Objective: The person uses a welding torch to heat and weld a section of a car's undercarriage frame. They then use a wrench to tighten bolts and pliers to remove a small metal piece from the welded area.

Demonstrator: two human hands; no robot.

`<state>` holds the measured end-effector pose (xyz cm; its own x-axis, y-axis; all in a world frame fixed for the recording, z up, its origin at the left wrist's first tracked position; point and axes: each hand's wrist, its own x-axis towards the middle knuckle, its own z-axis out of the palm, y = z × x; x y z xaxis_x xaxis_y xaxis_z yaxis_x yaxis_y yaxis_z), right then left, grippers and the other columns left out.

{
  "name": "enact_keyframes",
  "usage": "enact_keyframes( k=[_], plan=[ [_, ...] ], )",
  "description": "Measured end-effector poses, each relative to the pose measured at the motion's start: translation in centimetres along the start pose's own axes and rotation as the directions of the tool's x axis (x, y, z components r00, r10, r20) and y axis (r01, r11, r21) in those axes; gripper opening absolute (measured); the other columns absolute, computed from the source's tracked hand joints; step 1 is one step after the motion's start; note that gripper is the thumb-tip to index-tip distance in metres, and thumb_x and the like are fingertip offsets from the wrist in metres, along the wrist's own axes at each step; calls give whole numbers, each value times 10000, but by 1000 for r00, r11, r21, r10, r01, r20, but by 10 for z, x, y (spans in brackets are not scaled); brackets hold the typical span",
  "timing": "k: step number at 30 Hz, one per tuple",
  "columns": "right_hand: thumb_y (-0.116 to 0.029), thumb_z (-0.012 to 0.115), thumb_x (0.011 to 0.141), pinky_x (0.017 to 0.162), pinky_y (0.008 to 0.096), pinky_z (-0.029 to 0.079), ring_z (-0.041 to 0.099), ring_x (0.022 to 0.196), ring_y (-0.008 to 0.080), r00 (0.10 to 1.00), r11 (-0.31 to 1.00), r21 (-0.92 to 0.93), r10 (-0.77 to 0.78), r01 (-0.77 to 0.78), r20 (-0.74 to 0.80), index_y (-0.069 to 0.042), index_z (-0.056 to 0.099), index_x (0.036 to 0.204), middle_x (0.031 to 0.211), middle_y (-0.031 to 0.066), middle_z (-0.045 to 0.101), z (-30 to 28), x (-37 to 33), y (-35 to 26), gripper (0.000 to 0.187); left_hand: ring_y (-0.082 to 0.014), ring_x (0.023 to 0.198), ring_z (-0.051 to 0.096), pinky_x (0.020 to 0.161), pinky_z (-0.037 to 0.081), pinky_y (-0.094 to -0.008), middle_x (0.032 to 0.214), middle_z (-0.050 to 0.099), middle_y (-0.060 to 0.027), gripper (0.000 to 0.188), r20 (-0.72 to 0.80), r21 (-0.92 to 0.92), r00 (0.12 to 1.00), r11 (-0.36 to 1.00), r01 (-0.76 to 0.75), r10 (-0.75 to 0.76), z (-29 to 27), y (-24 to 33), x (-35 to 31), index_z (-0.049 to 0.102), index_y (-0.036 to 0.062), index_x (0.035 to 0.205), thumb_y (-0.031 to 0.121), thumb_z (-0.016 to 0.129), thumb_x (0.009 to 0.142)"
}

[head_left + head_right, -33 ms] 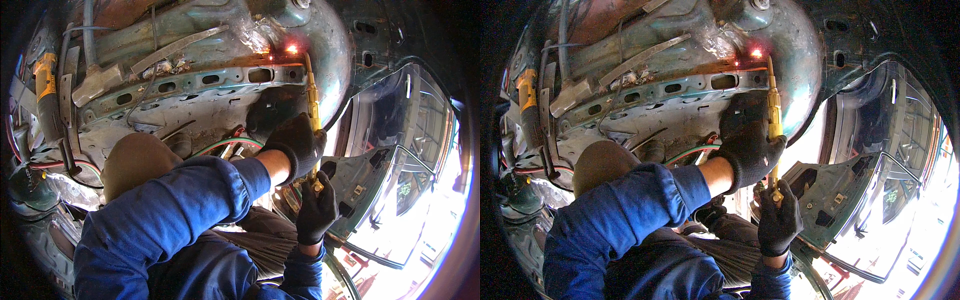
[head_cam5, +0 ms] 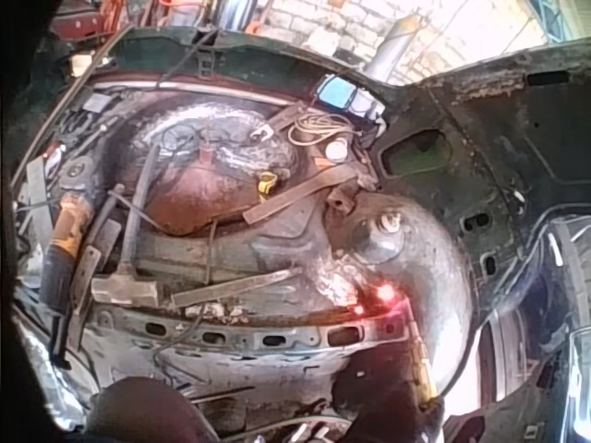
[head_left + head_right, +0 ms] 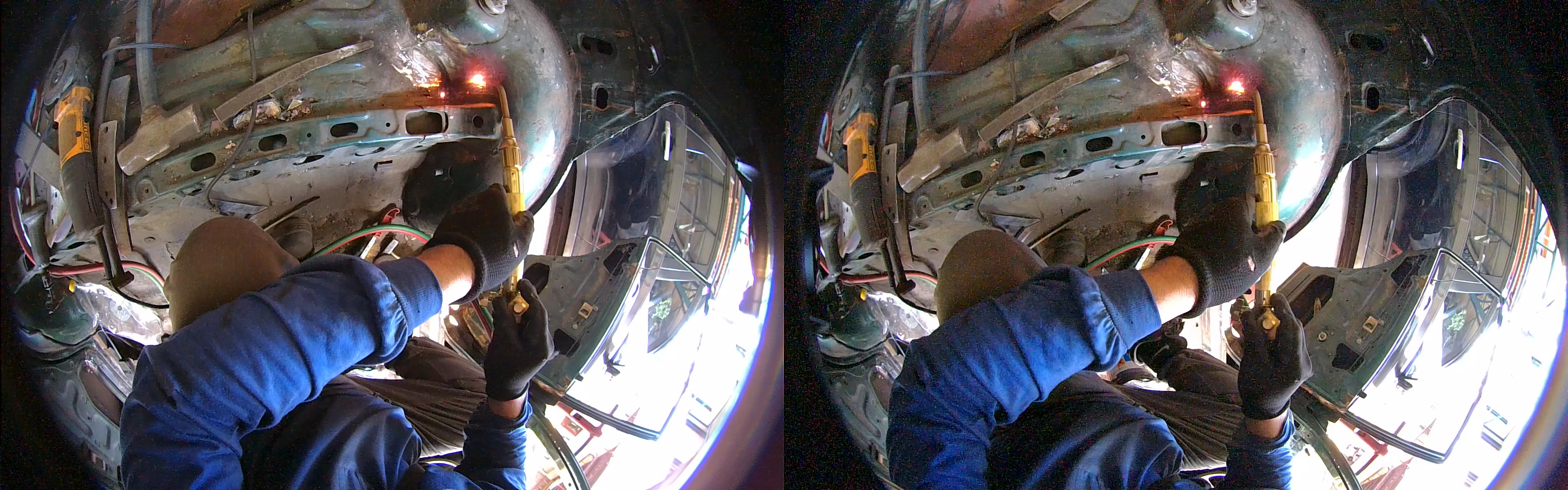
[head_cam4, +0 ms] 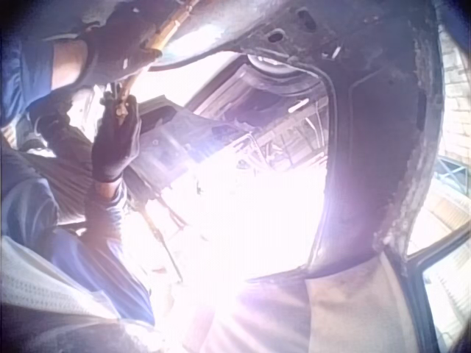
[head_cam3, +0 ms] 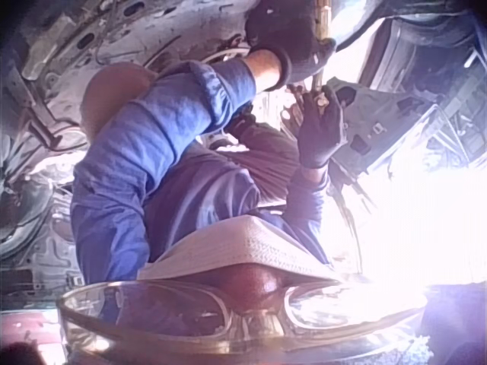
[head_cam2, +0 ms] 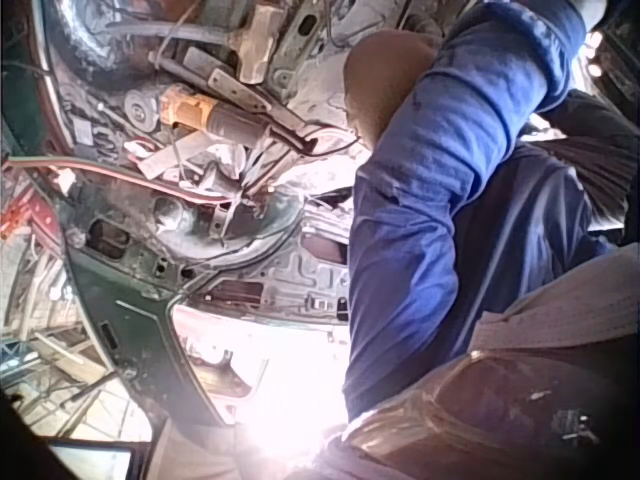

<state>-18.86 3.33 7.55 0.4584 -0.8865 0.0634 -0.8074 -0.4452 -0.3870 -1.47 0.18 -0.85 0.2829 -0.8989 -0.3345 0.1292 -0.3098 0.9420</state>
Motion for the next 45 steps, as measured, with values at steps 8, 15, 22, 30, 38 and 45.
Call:
enact_keyframes(
  k=[8, 15, 22, 30, 38, 45],
  plan=[
    [42, 847, 897, 991, 398, 633, 777, 1137, 278, 999, 999, -24, -41, 41, -21, 83, 731, 1263, 1245, 221, 781, 4, 2, 3, 386, -479, 836, 743, 759, 586, -567, 884, 736, -285, 440, -118, 12, 988, 995, -103, 104, 10, -11, 6, 667, -18, 1098, 417, 644, 1038],
    [26, 849, 897, 962, 398, 645, 783, 1124, 286, 995, 991, -88, -97, 96, -3, 74, 736, 1254, 1236, 229, 780, 5, 5, 8, 378, -474, 881, 744, 810, 586, -558, 905, 740, -278, 406, -128, 0, 987, 995, -97, 97, 6, -12, 9, 676, 7, 1068, 409, 633, 1032],
    [-8, 847, 930, 910, 377, 622, 774, 1038, 221, 990, 986, -87, -142, 141, -9, 23, 727, 1344, 1155, 173, 803, 5, 6, 10, 432, -459, 880, 746, 815, 584, -557, 908, 742, -268, 401, -96, -14, 992, 996, -89, 87, 2, -9, 9, 688, 10, 1057, 406, 637, 1031],
    [-37, 866, 919, 920, 381, 617, 775, 1040, 236, 989, 985, -91, -149, 147, -15, 31, 723, 1345, 1156, 178, 801, 6, 7, 11, 455, -456, 886, 749, 818, 587, -552, 900, 743, -269, 426, -99, 0, 992, 997, -78, 77, 2, -9, 8, 684, -4, 1049, 418, 632, 1037],
    [-48, 862, 925, 920, 381, 618, 779, 1039, 247, 992, 986, -116, -124, 123, -8, 29, 726, 1342, 1159, 178, 801, 6, 8, 5, 445, -461, 887, 753, 814, 592, -553, 913, 746, -281, 448, -107, 37, 991, 997, -74, 78, 4, -11, 10, 685, -16, 1062, 428, 633, 1035],
    [-56, 867, 923, 902, 385, 626, 782, 1035, 247, 992, 986, -107, -130, 129, -5, 37, 729, 1329, 1150, 177, 803, 6, 8, 7, 439, -459, 852, 754, 774, 593, -549, 907, 749, -282, 484, -120, 1, 991, 998, -60, 60, 9, -15, 11, 670, -42, 1078, 440, 644, 1038]
  ],
)
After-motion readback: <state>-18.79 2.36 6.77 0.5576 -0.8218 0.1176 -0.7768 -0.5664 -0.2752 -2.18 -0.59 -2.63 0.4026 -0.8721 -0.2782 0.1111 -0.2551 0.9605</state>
